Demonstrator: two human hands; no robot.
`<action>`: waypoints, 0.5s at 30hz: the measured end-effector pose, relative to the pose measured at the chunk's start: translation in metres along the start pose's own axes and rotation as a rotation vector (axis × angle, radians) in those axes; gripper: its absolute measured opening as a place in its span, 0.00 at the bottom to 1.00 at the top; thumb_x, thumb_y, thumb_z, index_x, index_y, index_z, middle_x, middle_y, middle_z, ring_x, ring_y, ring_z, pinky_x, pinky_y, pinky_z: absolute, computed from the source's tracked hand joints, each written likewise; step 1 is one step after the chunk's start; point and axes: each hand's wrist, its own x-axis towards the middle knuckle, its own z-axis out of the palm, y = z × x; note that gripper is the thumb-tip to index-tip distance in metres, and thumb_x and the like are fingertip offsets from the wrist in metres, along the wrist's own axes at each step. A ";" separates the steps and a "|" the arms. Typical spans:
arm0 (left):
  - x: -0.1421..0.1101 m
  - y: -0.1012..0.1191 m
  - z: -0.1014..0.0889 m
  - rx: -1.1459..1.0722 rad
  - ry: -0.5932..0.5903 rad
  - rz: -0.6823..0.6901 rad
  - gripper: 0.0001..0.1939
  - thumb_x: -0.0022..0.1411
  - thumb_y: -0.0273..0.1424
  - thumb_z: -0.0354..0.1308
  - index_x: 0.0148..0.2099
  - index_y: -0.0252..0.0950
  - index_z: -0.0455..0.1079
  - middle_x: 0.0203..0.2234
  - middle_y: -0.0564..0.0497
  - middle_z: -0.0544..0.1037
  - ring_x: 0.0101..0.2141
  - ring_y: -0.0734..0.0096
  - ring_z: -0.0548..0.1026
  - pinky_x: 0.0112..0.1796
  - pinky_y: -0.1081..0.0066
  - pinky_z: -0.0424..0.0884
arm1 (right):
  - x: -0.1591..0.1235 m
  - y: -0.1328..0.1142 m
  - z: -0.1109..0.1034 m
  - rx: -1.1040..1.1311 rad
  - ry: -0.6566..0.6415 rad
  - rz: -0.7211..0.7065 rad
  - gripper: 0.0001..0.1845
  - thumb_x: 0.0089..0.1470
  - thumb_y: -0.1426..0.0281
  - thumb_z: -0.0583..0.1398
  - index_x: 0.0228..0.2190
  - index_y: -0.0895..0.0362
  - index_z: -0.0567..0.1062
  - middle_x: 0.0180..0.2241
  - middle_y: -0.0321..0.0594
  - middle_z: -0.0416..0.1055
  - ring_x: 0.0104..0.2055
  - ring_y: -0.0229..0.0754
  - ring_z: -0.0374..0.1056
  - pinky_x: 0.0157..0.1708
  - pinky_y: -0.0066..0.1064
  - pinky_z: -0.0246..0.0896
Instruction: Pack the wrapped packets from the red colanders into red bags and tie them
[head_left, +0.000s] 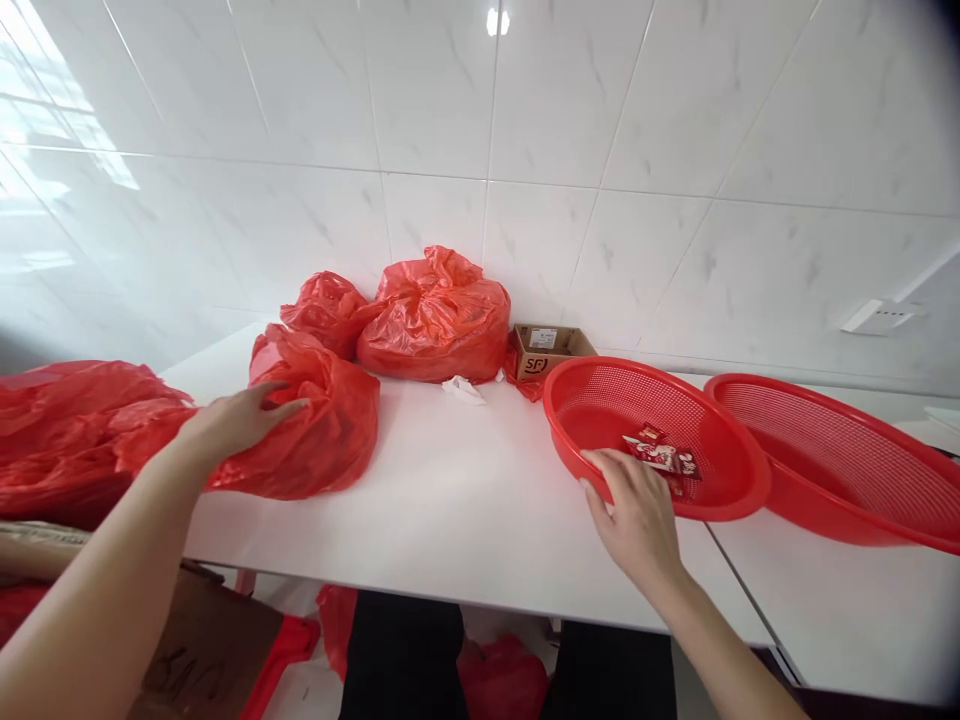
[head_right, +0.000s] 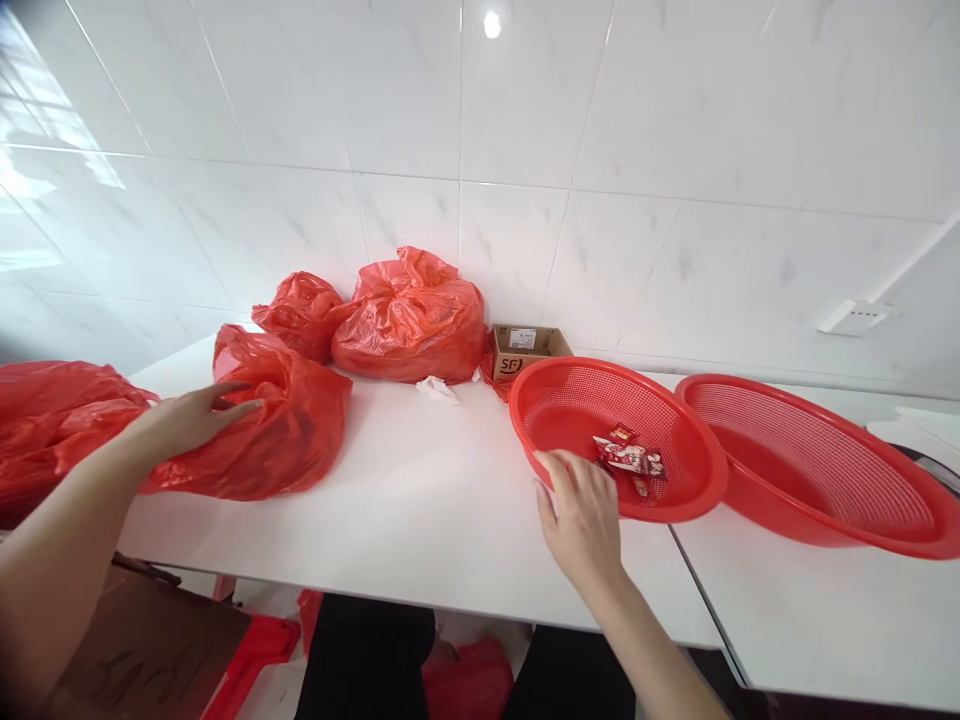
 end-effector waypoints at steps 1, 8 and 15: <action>0.001 -0.002 0.004 0.012 -0.059 0.007 0.24 0.49 0.46 0.68 0.40 0.32 0.77 0.25 0.52 0.78 0.27 0.61 0.74 0.45 0.52 0.69 | -0.003 -0.009 0.001 0.076 0.019 -0.024 0.14 0.61 0.70 0.56 0.49 0.56 0.71 0.47 0.47 0.71 0.48 0.51 0.67 0.48 0.43 0.59; -0.002 0.008 0.001 -0.071 0.182 0.013 0.11 0.50 0.36 0.67 0.35 0.35 0.78 0.22 0.56 0.72 0.26 0.68 0.67 0.49 0.51 0.66 | -0.030 -0.060 0.020 0.424 -0.127 -0.074 0.09 0.60 0.75 0.56 0.41 0.54 0.73 0.44 0.44 0.69 0.47 0.47 0.66 0.46 0.42 0.62; 0.005 0.036 -0.007 -0.620 0.668 0.078 0.12 0.69 0.34 0.46 0.44 0.32 0.66 0.31 0.53 0.68 0.31 0.74 0.70 0.41 0.61 0.75 | -0.020 -0.095 0.024 0.704 -0.211 -0.017 0.10 0.60 0.77 0.55 0.41 0.53 0.72 0.42 0.43 0.69 0.45 0.45 0.67 0.43 0.40 0.66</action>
